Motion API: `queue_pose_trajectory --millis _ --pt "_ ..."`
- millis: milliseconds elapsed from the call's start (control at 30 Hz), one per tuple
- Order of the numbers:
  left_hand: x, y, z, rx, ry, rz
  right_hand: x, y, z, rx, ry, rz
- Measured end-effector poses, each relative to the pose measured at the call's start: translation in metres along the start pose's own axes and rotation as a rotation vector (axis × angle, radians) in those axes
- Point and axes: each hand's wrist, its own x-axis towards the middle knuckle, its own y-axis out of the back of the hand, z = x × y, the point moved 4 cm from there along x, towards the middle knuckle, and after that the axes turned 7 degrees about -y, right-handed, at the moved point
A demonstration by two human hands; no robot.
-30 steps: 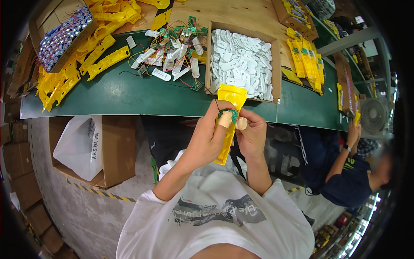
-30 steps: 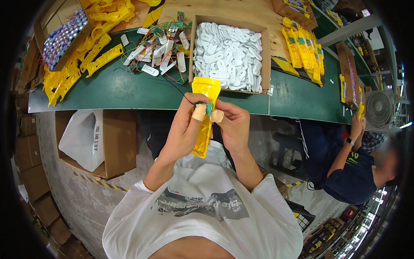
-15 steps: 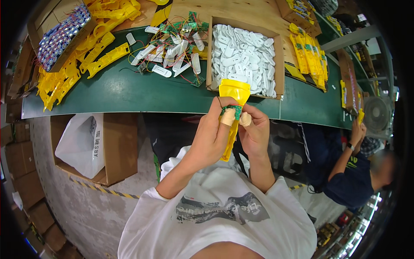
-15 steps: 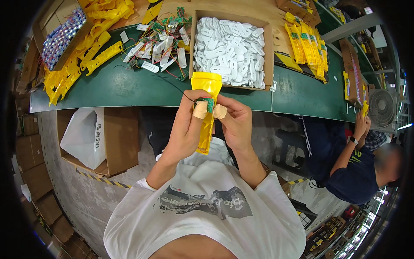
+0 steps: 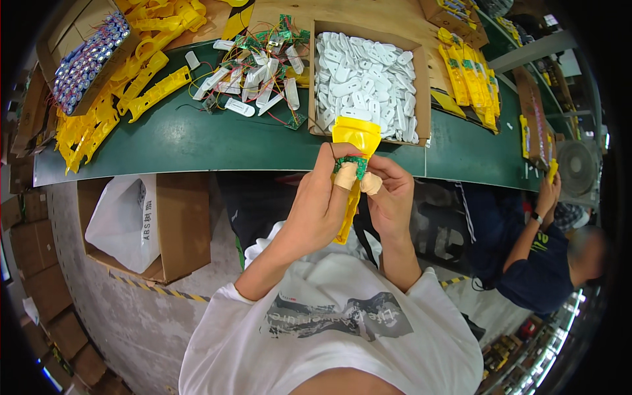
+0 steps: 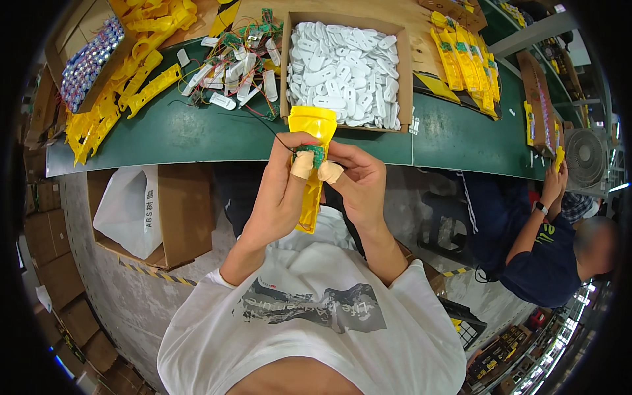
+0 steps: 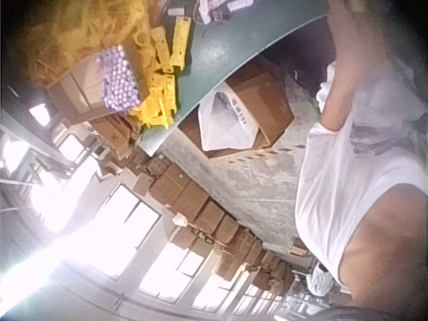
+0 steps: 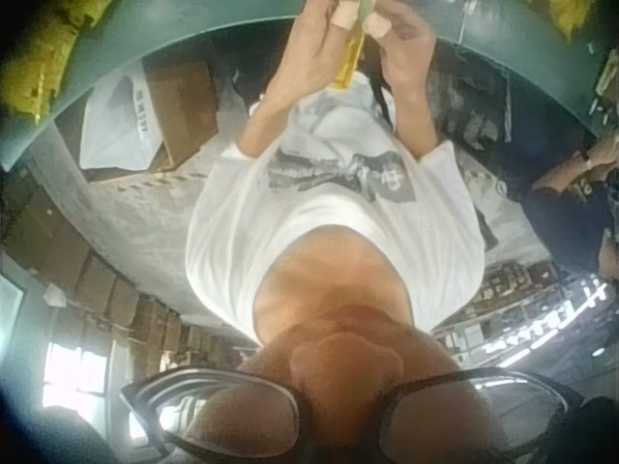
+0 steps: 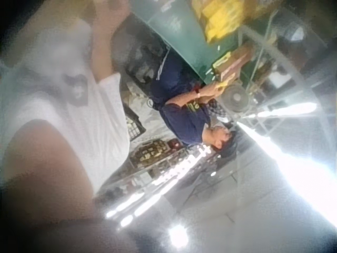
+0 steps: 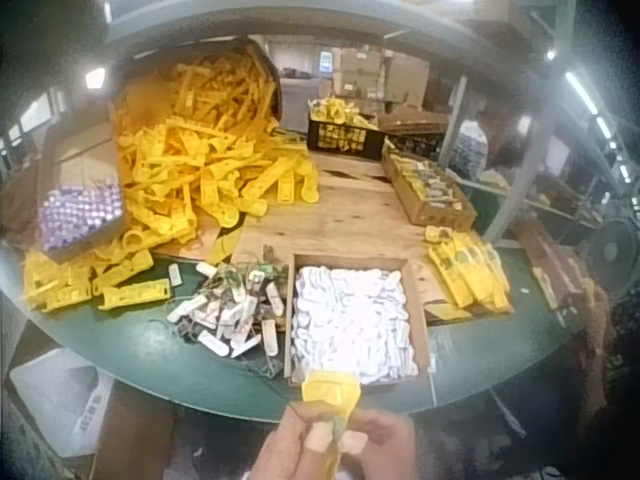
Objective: Assembling electronic components into a yellow plastic casing, including a PCB with wires and white plastic caps.
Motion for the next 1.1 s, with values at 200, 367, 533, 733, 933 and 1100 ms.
queue_pose_trajectory --millis 200,367,533,733,933,1100 --pt "0.002 0.002 0.0 0.046 -0.051 -0.022 0.001 0.004 -0.001 0.079 -0.027 -0.013" --pt "0.002 0.001 0.007 0.035 -0.028 -0.092 -0.001 -0.004 0.0 0.024 -0.06 0.037" --pt "0.0 0.002 0.015 -0.03 -0.014 -0.052 -0.002 -0.012 0.001 0.001 -0.001 0.071" --pt "0.001 0.009 0.018 -0.065 0.023 -0.036 0.003 -0.016 -0.001 0.019 -0.016 0.043" --pt "0.002 0.014 0.007 -0.114 0.046 -0.063 0.001 -0.023 -0.012 -0.102 -0.032 0.005" --pt "0.002 0.015 0.002 -0.133 0.074 -0.072 0.004 -0.022 -0.013 -0.148 -0.057 0.0"
